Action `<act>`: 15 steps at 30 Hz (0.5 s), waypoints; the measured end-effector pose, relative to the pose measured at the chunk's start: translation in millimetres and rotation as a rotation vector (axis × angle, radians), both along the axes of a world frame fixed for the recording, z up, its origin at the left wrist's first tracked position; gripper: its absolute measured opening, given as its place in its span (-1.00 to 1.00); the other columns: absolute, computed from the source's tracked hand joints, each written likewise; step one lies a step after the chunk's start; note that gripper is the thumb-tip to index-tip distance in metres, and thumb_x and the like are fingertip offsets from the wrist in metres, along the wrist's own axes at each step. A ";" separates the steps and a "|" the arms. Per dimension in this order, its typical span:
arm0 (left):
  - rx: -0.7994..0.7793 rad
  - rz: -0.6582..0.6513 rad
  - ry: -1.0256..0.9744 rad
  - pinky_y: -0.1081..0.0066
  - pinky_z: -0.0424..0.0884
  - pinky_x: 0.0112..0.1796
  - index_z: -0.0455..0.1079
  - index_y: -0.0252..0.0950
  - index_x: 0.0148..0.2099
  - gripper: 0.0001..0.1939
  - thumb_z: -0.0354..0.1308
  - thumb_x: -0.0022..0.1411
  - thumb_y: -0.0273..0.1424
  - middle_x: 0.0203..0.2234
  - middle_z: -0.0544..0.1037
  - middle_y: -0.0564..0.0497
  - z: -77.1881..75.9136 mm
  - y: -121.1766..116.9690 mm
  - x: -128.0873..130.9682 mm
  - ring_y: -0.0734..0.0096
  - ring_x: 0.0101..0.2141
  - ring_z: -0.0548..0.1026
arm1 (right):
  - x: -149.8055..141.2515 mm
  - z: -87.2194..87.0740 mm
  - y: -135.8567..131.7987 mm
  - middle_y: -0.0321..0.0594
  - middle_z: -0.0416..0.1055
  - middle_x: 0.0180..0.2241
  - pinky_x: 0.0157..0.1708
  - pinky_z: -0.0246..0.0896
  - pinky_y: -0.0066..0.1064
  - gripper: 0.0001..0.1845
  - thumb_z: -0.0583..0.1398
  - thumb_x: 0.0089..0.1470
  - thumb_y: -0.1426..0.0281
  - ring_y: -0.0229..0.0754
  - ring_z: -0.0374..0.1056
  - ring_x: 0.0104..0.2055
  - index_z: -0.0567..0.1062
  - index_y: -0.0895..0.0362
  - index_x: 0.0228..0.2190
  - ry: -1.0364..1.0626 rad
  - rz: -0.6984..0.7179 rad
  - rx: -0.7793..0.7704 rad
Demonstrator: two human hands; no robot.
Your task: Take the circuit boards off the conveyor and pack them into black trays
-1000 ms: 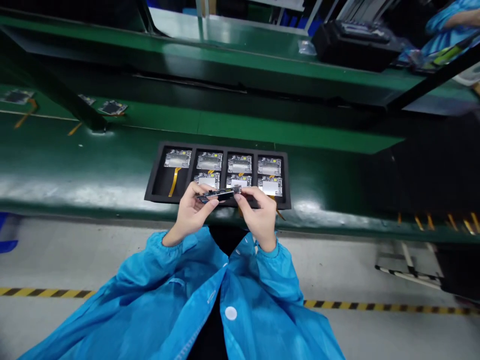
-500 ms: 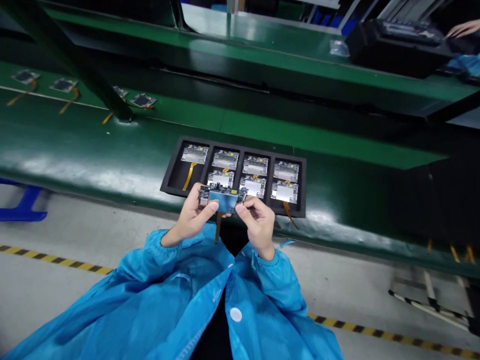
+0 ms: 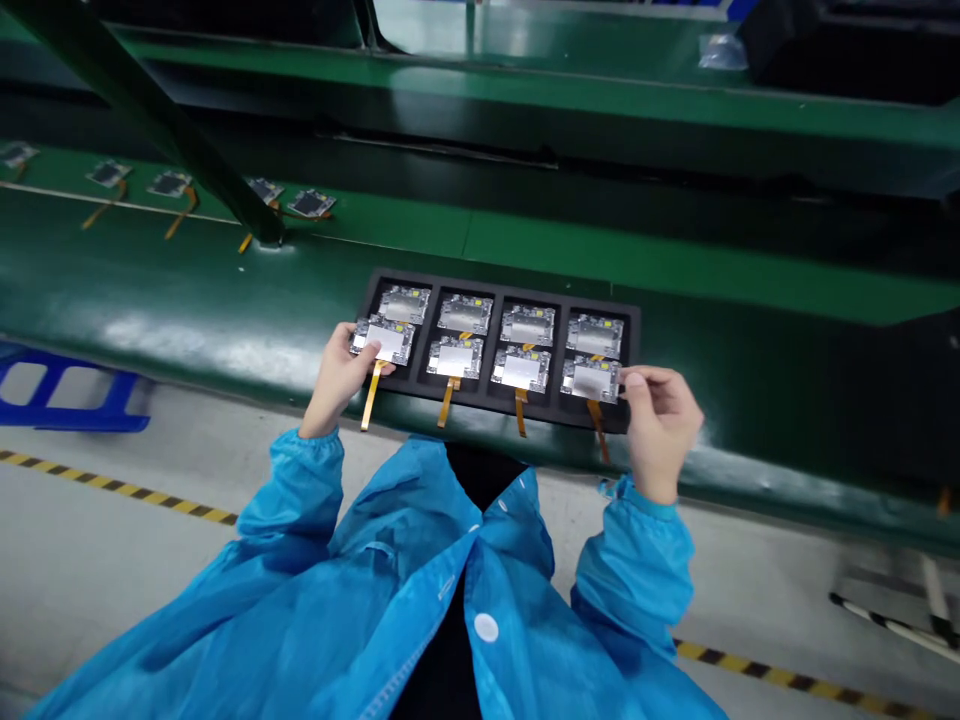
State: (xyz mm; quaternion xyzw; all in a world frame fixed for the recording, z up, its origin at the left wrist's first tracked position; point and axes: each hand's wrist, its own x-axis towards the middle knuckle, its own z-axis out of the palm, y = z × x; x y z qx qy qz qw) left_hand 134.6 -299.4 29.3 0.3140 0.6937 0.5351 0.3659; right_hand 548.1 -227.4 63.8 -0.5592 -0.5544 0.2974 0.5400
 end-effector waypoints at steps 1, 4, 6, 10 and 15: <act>-0.014 -0.004 0.045 0.24 0.69 -0.27 0.29 -0.21 -0.02 -0.68 0.32 0.25 -0.38 -0.13 0.62 -0.08 -0.3 1.7 1.0 0.24 -0.28 0.68 | 8.7 -12.0 5.9 -0.16 0.58 -0.31 -0.23 0.42 -0.26 -0.67 0.41 0.16 0.09 -0.11 0.50 -0.26 0.60 0.10 -0.31 0.010 -0.065 -0.011; -0.090 -0.034 0.241 0.22 0.65 -0.21 0.33 -0.23 0.07 -0.64 0.30 0.27 -0.38 -0.20 0.63 -0.09 8.5 0.8 1.0 0.20 -0.29 0.66 | 27.4 -46.1 14.8 -0.20 0.54 -0.35 -0.24 0.40 -0.24 -0.62 0.40 0.09 0.03 -0.12 0.45 -0.30 0.55 0.09 -0.37 0.019 -0.246 -0.044; -0.151 -0.047 0.427 0.20 0.61 -0.14 0.37 -0.25 0.13 -0.62 0.29 0.29 -0.35 -0.28 0.61 -0.06 18.7 -3.4 -3.5 0.16 -0.29 0.65 | 34.0 -62.8 14.4 -0.24 0.51 -0.38 -0.21 0.41 -0.22 -0.56 0.38 0.07 -0.03 -0.14 0.42 -0.32 0.53 0.09 -0.39 0.000 -0.325 -0.067; -0.217 -0.121 0.719 0.18 0.54 -0.01 0.48 -0.29 0.14 -0.59 0.27 0.28 -0.29 -0.33 0.60 -0.07 32.1 -9.2 -16.7 0.06 -0.21 0.63 | 37.0 -77.9 12.5 -0.20 0.54 -0.32 -0.17 0.41 -0.22 -0.53 0.33 0.11 -0.05 -0.13 0.43 -0.28 0.57 0.12 -0.30 -0.047 -0.275 -0.098; -0.247 -0.172 0.871 0.10 0.52 0.01 0.56 -0.31 0.13 -0.54 0.22 0.24 -0.23 -0.25 0.59 -0.18 41.8 -12.9 -15.5 -0.06 -0.15 0.59 | 32.7 -72.8 14.3 -0.23 0.53 -0.34 -0.25 0.37 -0.29 -0.60 0.32 0.15 0.07 -0.14 0.38 -0.33 0.59 0.11 -0.14 -0.150 -0.171 -0.190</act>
